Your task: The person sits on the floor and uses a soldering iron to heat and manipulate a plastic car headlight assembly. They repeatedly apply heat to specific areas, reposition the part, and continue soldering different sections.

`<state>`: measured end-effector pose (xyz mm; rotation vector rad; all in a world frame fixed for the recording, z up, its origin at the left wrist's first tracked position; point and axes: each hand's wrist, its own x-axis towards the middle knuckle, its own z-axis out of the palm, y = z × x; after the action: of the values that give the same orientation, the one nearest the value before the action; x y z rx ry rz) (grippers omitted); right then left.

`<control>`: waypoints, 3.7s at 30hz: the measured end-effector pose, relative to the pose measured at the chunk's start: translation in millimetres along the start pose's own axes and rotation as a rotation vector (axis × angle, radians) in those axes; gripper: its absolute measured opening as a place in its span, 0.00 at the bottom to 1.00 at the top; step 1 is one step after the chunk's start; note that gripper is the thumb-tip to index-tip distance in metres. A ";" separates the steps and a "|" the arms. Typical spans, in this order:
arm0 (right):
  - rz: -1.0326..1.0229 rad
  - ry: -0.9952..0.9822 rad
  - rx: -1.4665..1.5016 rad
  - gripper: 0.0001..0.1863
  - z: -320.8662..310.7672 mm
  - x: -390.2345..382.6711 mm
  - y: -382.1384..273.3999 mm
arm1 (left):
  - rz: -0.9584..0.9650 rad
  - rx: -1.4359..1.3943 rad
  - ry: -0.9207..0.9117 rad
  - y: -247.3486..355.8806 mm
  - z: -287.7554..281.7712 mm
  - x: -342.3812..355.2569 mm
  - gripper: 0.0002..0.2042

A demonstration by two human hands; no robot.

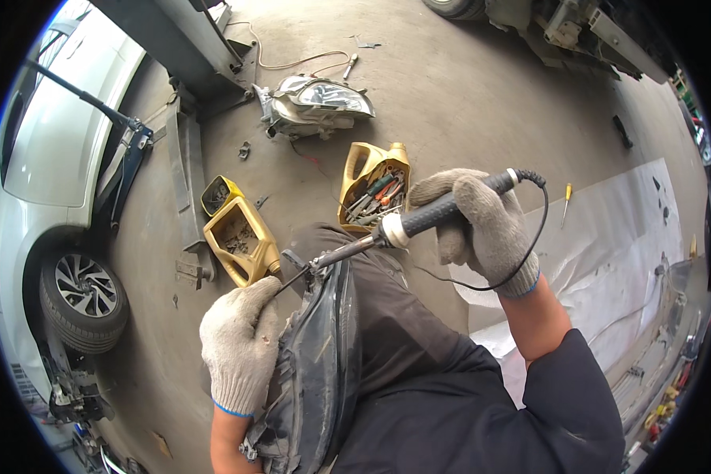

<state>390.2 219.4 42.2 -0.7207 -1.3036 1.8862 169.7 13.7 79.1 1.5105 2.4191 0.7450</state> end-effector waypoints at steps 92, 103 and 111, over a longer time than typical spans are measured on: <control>-0.068 -0.065 -0.492 0.25 48.6 1.1 -46.8 | 0.143 0.186 0.039 -27.8 6.9 -6.9 0.09; -0.083 -0.067 -0.502 0.27 51.4 -0.3 -50.7 | 0.158 0.179 0.049 -26.2 8.7 -5.0 0.08; -0.066 -0.068 -0.539 0.27 57.6 1.5 -55.6 | 0.161 0.163 0.055 -26.4 8.2 -4.9 0.07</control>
<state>358.4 202.2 113.7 -0.8695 -1.8857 1.5220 154.7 2.6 58.1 1.7870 2.4728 0.6394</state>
